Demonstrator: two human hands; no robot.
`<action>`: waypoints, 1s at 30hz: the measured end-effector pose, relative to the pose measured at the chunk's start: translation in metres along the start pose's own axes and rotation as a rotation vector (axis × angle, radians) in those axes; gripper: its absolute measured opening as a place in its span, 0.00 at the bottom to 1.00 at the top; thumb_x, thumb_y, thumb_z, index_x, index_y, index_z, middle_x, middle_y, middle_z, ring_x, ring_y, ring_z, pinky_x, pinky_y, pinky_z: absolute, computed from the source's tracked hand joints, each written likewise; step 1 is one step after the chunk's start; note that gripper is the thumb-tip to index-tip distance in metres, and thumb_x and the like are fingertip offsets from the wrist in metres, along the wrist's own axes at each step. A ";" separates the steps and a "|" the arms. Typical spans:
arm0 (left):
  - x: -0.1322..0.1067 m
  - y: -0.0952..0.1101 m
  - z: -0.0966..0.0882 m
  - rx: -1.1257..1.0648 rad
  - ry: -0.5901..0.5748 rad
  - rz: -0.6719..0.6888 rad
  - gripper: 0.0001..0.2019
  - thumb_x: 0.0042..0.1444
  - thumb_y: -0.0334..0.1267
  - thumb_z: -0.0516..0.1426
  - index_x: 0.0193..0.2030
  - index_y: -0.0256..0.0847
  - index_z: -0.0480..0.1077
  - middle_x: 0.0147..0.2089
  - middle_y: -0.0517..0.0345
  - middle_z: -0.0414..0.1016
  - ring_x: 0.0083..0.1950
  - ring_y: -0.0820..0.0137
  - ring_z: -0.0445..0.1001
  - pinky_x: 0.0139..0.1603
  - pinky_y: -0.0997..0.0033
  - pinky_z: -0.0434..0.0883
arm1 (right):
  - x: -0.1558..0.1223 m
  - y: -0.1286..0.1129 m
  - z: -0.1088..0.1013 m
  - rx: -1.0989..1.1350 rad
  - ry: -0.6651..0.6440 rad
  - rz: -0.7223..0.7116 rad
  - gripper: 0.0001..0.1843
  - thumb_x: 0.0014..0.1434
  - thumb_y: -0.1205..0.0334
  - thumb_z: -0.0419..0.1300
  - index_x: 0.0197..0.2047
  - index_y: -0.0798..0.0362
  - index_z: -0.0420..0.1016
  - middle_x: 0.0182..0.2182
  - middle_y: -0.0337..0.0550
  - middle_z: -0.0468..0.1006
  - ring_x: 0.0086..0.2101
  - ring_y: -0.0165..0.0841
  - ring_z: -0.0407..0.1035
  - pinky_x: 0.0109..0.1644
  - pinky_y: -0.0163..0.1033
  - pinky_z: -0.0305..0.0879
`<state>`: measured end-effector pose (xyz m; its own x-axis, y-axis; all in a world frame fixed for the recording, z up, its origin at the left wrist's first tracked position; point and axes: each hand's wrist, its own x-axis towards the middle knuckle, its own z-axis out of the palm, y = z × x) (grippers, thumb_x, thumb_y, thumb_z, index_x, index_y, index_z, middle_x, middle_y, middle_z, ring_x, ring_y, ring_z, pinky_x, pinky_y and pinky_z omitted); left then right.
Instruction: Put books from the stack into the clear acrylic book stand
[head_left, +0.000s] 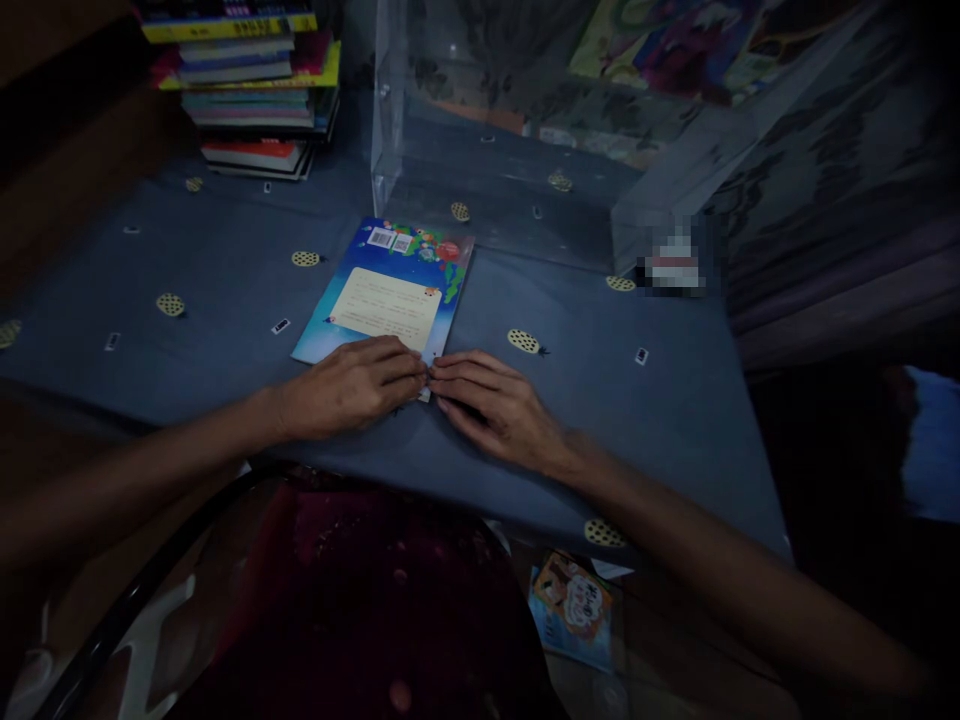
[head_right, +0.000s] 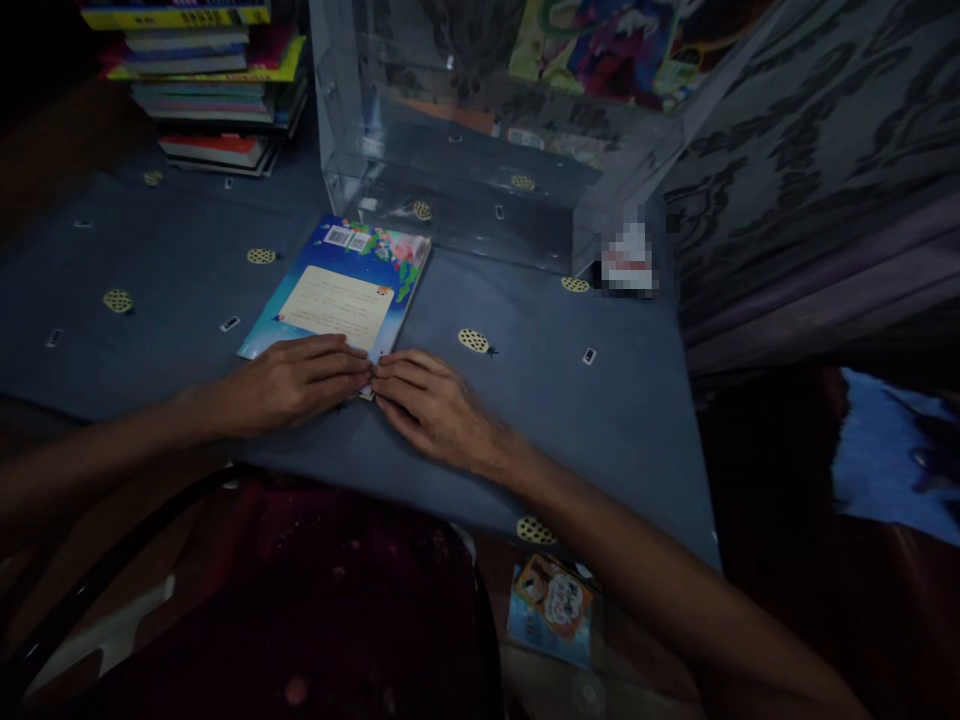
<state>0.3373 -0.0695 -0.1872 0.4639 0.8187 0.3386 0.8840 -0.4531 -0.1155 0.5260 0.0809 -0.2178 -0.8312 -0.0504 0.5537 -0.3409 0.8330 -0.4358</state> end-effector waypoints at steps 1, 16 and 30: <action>0.000 0.000 0.000 0.004 0.006 0.003 0.13 0.72 0.31 0.49 0.49 0.33 0.75 0.46 0.47 0.81 0.47 0.64 0.78 0.47 0.64 0.79 | 0.000 0.000 0.000 0.000 -0.004 0.001 0.13 0.68 0.68 0.57 0.52 0.53 0.79 0.46 0.49 0.82 0.51 0.40 0.74 0.54 0.52 0.77; -0.003 0.003 0.006 -0.032 0.051 -0.026 0.11 0.71 0.32 0.51 0.49 0.35 0.75 0.47 0.48 0.81 0.50 0.64 0.78 0.51 0.62 0.78 | -0.002 -0.002 -0.004 -0.179 -0.056 -0.091 0.10 0.68 0.64 0.59 0.46 0.54 0.81 0.44 0.48 0.84 0.51 0.42 0.75 0.48 0.48 0.75; -0.034 0.007 0.003 -0.110 -0.114 -0.081 0.20 0.69 0.27 0.52 0.66 0.39 0.65 0.66 0.49 0.72 0.69 0.64 0.68 0.72 0.56 0.64 | -0.002 -0.005 -0.011 -0.211 -0.116 -0.087 0.11 0.68 0.66 0.58 0.50 0.56 0.79 0.47 0.51 0.83 0.53 0.43 0.74 0.50 0.49 0.74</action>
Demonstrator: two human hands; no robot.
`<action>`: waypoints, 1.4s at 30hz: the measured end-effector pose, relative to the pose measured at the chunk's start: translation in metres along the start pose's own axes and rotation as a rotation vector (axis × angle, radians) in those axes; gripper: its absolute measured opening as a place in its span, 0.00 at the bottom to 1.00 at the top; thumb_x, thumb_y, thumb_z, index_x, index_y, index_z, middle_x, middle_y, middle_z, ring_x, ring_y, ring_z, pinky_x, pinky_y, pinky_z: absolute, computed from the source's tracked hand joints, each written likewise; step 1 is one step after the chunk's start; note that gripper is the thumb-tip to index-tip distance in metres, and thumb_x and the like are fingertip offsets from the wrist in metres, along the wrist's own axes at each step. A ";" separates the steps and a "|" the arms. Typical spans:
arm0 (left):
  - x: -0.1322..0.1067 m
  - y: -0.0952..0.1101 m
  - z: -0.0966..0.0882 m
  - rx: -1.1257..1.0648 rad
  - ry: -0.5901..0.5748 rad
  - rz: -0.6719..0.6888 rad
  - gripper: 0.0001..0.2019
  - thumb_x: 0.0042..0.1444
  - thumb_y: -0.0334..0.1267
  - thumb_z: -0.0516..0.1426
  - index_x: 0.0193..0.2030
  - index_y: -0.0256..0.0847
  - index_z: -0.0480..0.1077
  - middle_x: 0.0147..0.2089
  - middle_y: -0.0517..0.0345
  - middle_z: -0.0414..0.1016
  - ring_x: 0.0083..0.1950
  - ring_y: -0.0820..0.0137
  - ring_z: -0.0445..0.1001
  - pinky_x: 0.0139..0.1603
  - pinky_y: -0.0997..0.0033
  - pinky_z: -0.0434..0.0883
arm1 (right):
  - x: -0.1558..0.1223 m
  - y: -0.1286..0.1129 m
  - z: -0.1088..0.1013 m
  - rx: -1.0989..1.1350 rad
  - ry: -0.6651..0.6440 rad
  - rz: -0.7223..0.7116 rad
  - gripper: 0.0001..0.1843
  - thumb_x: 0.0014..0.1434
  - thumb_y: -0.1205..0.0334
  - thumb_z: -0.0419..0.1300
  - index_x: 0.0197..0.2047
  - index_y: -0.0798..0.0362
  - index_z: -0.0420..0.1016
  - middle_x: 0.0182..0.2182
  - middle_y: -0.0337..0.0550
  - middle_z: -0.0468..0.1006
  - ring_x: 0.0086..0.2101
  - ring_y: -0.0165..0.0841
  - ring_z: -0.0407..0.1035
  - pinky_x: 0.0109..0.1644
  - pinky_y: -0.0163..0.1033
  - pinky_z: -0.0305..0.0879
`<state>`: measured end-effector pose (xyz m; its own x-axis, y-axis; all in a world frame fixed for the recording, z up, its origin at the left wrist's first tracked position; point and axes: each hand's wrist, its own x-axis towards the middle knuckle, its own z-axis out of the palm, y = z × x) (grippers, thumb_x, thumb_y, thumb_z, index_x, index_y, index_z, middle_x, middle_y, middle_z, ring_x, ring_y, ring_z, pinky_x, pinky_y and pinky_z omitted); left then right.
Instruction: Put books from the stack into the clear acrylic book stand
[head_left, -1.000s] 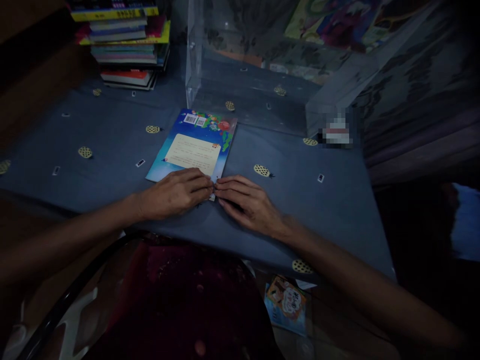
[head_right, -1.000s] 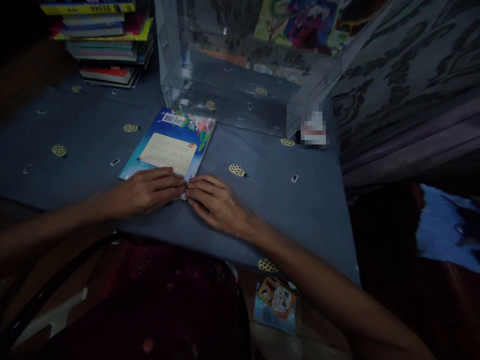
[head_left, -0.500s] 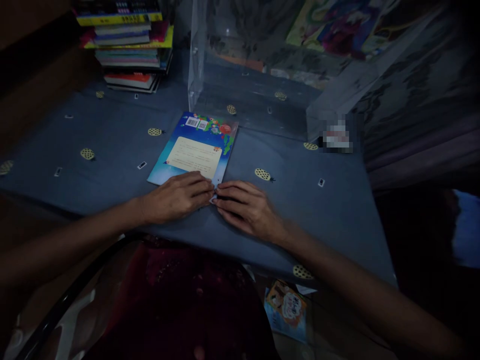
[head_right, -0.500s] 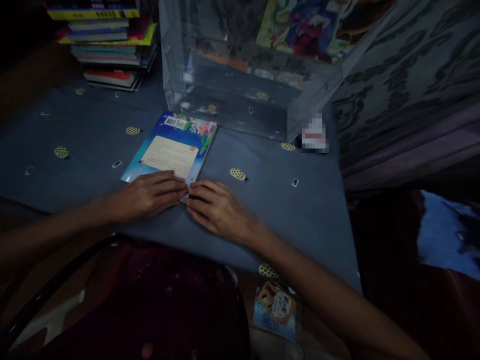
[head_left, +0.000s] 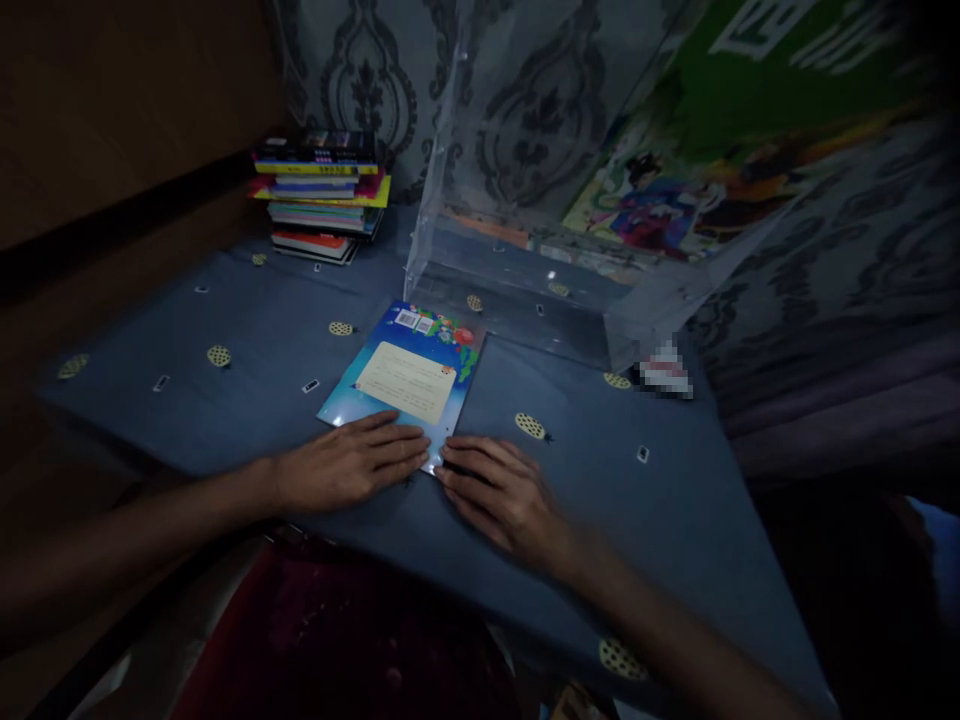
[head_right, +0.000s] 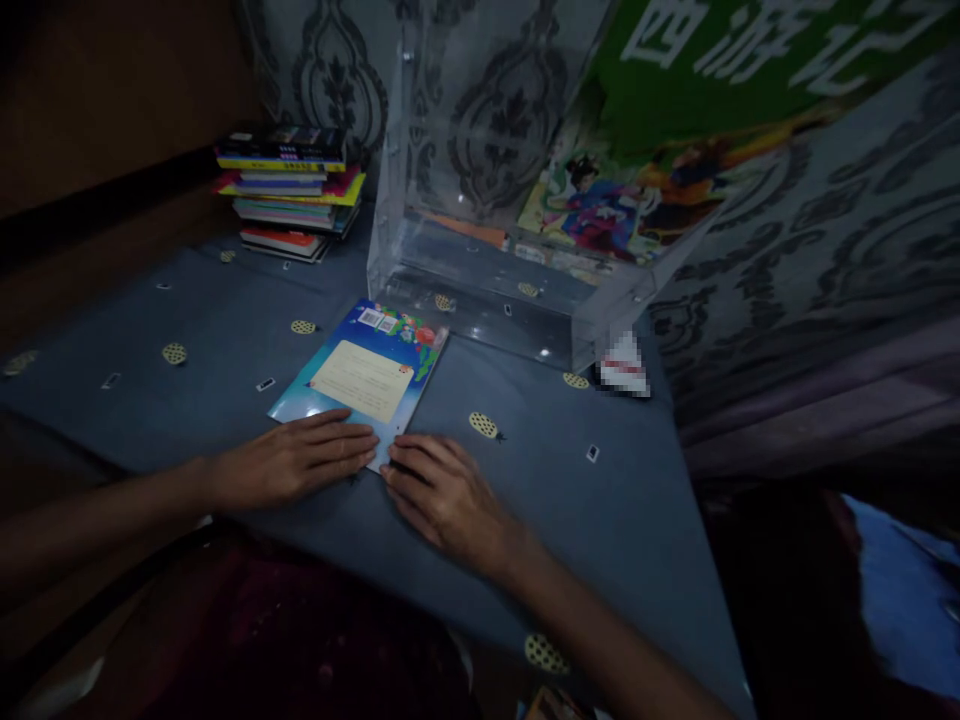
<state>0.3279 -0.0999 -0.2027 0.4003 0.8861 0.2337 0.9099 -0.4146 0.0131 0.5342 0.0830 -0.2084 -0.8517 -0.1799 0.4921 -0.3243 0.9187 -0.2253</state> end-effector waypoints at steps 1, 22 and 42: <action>-0.005 -0.001 -0.002 -0.013 -0.001 0.001 0.21 0.69 0.27 0.51 0.67 0.40 0.65 0.67 0.50 0.71 0.70 0.64 0.67 0.72 0.56 0.64 | 0.000 0.000 -0.001 0.001 -0.006 0.005 0.11 0.68 0.66 0.58 0.51 0.56 0.79 0.47 0.51 0.83 0.53 0.43 0.75 0.50 0.50 0.75; -0.045 -0.055 -0.015 -0.240 0.314 -0.239 0.12 0.68 0.33 0.55 0.54 0.40 0.77 0.57 0.47 0.80 0.59 0.64 0.78 0.59 0.57 0.78 | 0.009 0.001 -0.006 0.116 0.017 0.048 0.11 0.68 0.66 0.57 0.52 0.52 0.77 0.46 0.47 0.83 0.53 0.40 0.75 0.54 0.50 0.75; -0.010 -0.102 -0.005 -0.152 0.083 -0.423 0.25 0.69 0.50 0.53 0.66 0.38 0.67 0.71 0.41 0.64 0.70 0.55 0.66 0.69 0.48 0.66 | 0.057 0.132 0.013 -0.086 -0.120 0.472 0.24 0.72 0.58 0.52 0.67 0.54 0.67 0.66 0.53 0.68 0.66 0.44 0.61 0.69 0.59 0.59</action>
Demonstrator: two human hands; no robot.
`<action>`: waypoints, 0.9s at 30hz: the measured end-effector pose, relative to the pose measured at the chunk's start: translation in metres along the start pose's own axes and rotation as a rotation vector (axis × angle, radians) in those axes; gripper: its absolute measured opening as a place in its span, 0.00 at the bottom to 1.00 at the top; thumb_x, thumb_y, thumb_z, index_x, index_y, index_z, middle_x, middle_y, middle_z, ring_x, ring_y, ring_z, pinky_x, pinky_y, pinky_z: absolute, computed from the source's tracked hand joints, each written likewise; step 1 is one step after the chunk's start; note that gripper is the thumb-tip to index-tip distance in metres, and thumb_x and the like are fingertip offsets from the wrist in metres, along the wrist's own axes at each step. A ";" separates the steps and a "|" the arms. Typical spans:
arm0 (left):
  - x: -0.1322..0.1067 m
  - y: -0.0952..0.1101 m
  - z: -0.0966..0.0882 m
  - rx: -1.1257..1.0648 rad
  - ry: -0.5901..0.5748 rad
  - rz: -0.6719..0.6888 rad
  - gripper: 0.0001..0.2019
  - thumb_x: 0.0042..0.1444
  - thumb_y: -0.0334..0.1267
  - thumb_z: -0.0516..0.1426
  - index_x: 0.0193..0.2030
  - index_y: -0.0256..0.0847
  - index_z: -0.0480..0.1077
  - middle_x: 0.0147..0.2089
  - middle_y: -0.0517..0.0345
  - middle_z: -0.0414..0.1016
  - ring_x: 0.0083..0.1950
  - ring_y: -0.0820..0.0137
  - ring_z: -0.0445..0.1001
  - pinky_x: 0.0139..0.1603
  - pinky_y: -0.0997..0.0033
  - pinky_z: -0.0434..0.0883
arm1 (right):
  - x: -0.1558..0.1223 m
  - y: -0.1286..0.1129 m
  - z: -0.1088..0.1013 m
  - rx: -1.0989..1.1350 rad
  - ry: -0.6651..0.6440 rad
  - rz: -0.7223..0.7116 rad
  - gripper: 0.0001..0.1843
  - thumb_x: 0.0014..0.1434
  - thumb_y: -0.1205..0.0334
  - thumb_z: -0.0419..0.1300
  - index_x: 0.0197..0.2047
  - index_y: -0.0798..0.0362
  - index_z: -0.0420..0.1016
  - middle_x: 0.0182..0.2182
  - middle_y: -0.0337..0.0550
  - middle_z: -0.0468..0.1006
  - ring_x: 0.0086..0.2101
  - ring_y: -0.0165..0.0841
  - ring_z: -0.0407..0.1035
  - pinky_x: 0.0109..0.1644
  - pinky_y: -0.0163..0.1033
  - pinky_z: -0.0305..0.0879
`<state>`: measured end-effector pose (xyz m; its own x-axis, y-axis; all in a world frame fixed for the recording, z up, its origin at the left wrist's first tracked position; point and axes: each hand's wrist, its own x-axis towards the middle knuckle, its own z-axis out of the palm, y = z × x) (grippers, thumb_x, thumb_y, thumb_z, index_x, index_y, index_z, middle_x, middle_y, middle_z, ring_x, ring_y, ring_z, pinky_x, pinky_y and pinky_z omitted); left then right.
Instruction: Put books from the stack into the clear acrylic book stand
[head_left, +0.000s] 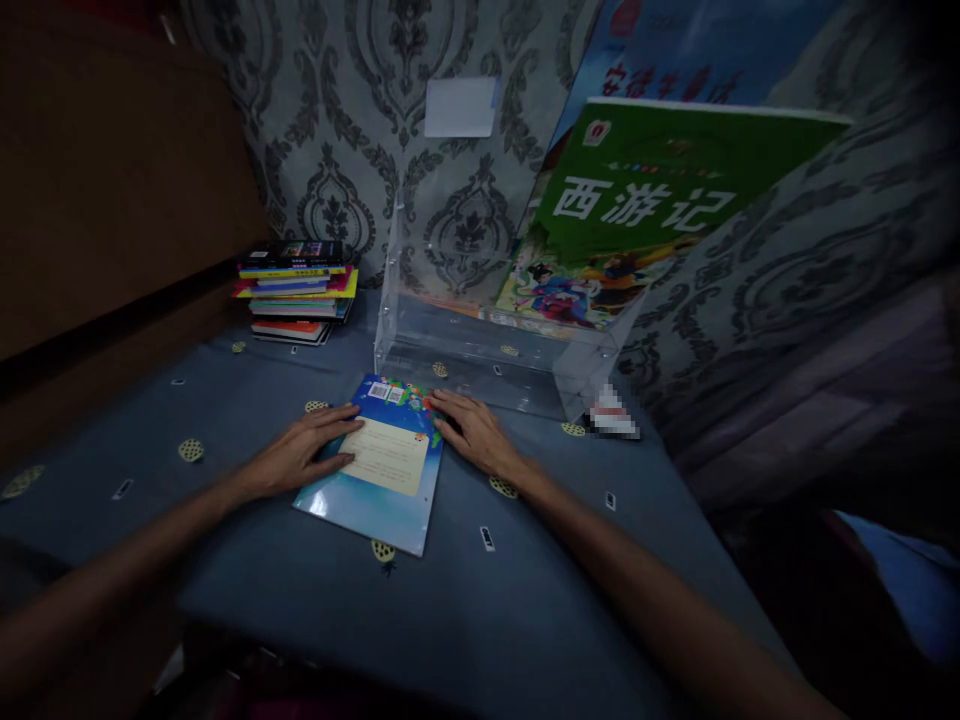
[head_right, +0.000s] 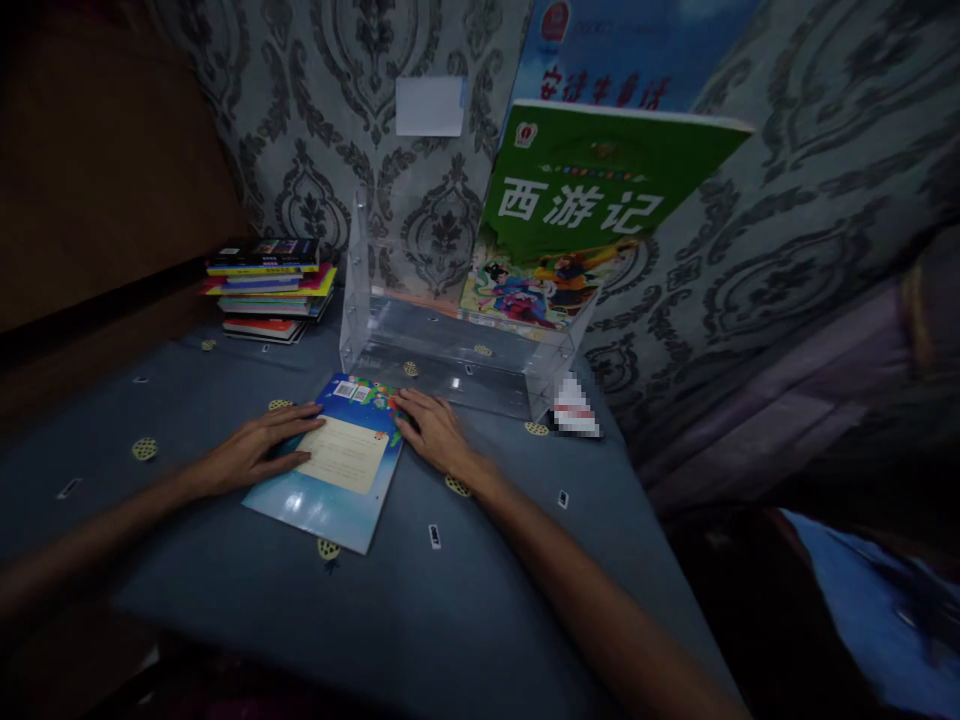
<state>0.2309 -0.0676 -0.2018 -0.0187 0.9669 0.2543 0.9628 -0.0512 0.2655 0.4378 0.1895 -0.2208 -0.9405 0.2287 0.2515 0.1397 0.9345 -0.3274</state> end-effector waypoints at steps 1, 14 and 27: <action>0.001 0.000 0.001 0.006 0.005 -0.003 0.26 0.69 0.50 0.52 0.67 0.37 0.66 0.71 0.41 0.63 0.70 0.55 0.66 0.69 0.48 0.66 | 0.001 0.000 0.001 -0.010 0.001 0.003 0.24 0.71 0.58 0.52 0.67 0.55 0.67 0.67 0.54 0.67 0.66 0.44 0.61 0.69 0.59 0.58; -0.034 0.039 -0.004 -0.043 -0.077 0.041 0.26 0.69 0.48 0.53 0.71 0.45 0.61 0.74 0.47 0.59 0.71 0.57 0.65 0.67 0.51 0.69 | -0.080 -0.034 -0.011 -0.054 -0.032 -0.165 0.41 0.68 0.39 0.54 0.75 0.52 0.51 0.70 0.58 0.60 0.70 0.49 0.54 0.70 0.65 0.56; -0.070 0.074 -0.011 -0.228 -0.110 0.093 0.24 0.67 0.41 0.57 0.69 0.49 0.65 0.71 0.51 0.63 0.72 0.57 0.64 0.69 0.48 0.67 | -0.182 -0.110 -0.002 -0.107 -0.151 -0.157 0.80 0.34 0.30 0.75 0.78 0.50 0.35 0.73 0.74 0.34 0.70 0.74 0.37 0.61 0.83 0.53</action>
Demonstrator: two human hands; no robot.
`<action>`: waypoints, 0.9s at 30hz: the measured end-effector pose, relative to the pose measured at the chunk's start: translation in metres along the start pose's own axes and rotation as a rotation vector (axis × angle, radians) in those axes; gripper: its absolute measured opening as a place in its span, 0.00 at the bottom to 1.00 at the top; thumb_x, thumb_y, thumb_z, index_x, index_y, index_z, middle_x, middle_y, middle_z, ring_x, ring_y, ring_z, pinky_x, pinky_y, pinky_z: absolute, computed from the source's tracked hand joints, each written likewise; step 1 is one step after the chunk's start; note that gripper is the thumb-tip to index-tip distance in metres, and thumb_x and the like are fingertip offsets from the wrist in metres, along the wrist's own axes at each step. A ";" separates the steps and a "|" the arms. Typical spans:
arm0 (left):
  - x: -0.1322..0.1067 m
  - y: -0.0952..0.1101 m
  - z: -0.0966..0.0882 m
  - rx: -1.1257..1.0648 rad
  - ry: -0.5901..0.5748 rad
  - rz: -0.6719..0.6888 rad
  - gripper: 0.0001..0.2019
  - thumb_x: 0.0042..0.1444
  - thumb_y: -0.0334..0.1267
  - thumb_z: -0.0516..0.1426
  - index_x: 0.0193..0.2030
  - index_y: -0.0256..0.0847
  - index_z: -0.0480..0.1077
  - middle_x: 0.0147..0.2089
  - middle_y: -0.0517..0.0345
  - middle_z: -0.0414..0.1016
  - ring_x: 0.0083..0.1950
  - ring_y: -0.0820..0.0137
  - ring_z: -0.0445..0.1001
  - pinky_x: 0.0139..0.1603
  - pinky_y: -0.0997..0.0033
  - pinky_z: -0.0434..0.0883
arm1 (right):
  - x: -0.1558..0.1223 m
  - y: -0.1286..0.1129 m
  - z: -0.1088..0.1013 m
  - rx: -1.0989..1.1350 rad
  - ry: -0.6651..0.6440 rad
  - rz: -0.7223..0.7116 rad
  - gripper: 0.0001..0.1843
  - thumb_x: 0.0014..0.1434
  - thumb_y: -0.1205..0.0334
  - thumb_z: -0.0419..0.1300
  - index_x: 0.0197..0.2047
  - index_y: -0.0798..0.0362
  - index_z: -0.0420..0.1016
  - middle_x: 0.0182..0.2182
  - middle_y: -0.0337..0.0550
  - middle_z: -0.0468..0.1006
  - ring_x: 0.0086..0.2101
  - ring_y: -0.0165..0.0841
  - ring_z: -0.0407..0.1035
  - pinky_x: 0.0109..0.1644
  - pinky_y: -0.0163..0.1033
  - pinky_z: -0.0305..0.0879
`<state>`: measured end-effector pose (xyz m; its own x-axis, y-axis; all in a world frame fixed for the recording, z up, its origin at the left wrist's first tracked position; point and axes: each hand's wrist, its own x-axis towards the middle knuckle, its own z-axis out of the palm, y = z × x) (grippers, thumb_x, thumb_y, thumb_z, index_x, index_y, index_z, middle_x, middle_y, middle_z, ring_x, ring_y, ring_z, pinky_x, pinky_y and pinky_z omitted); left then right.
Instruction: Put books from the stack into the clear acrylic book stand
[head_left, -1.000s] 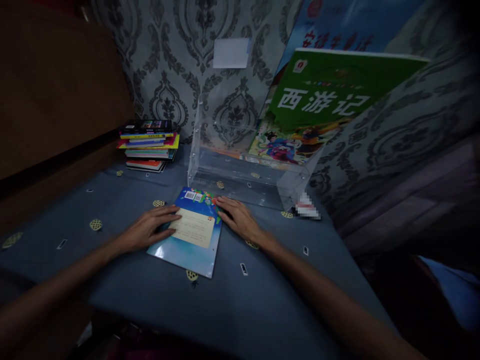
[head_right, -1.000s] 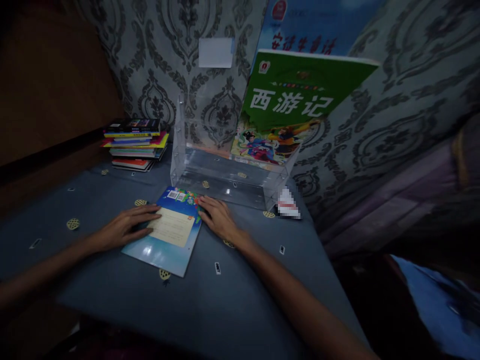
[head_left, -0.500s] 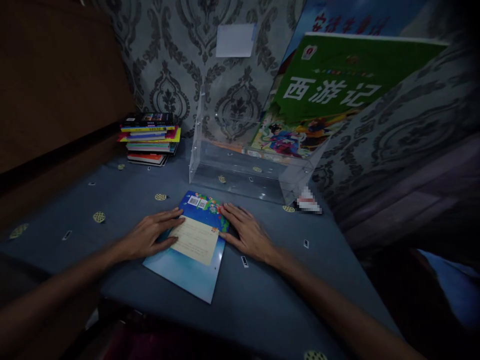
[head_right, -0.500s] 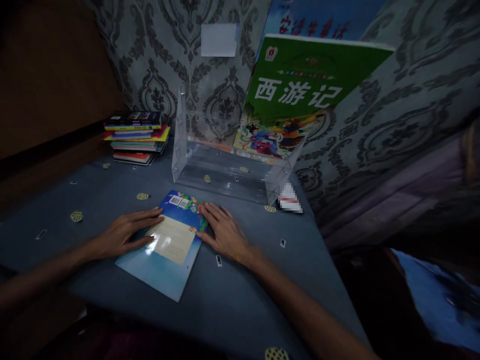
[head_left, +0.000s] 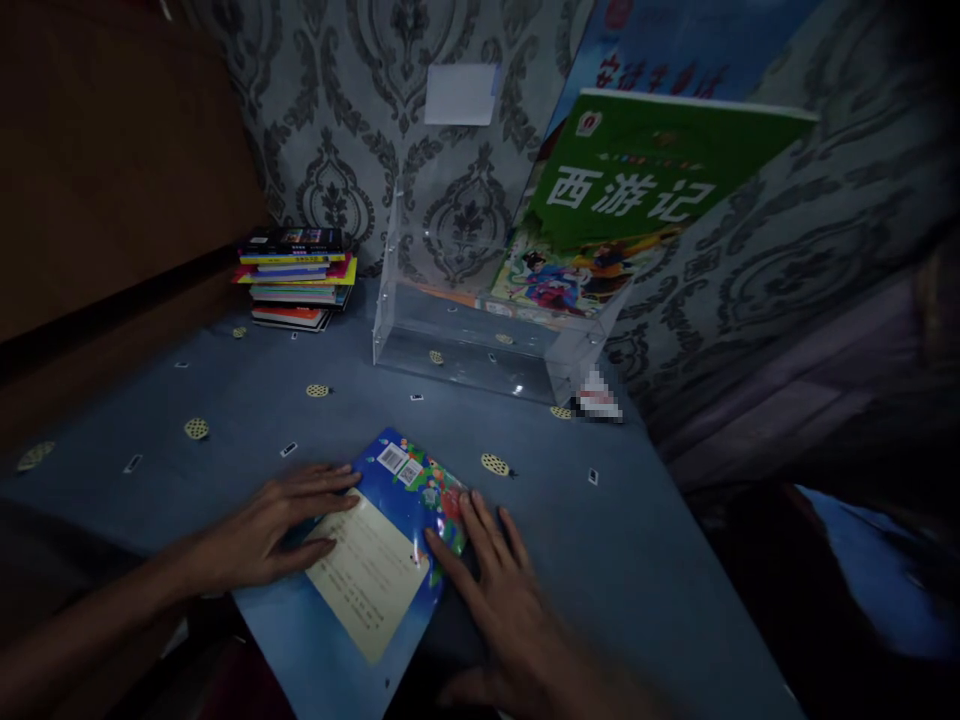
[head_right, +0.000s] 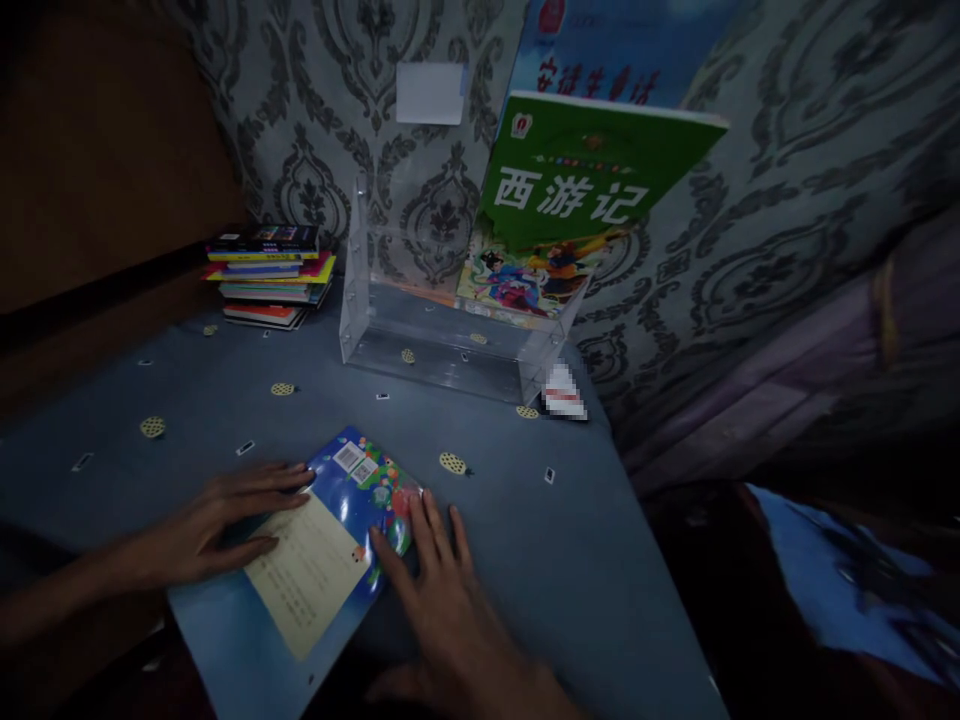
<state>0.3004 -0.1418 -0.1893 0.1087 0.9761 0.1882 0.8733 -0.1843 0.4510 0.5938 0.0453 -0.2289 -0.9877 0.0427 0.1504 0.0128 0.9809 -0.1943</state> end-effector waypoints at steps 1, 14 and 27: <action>0.000 0.001 0.000 -0.030 -0.002 -0.010 0.24 0.67 0.40 0.57 0.69 0.50 0.65 0.71 0.51 0.64 0.72 0.57 0.64 0.70 0.49 0.67 | -0.002 -0.007 0.006 -0.018 0.009 0.030 0.79 0.36 0.33 0.76 0.78 0.49 0.35 0.73 0.74 0.34 0.69 0.75 0.38 0.60 0.84 0.53; -0.001 -0.003 0.000 -0.248 0.024 -0.129 0.21 0.64 0.39 0.59 0.63 0.55 0.72 0.68 0.55 0.69 0.69 0.56 0.68 0.68 0.51 0.68 | 0.009 -0.031 0.014 -0.076 0.217 0.143 0.57 0.52 0.45 0.73 0.76 0.42 0.48 0.72 0.66 0.52 0.68 0.68 0.51 0.62 0.78 0.59; 0.022 -0.017 -0.019 -0.877 0.035 -0.291 0.17 0.61 0.47 0.58 0.52 0.46 0.81 0.66 0.49 0.72 0.68 0.47 0.68 0.68 0.51 0.66 | 0.050 0.018 -0.045 0.332 0.514 -0.002 0.25 0.67 0.44 0.59 0.62 0.45 0.73 0.55 0.50 0.81 0.55 0.44 0.75 0.61 0.59 0.70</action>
<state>0.2793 -0.1196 -0.1766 -0.0854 0.9962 -0.0168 0.1903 0.0328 0.9812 0.5517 0.0740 -0.1818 -0.7848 0.2080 0.5838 -0.1205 0.8729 -0.4729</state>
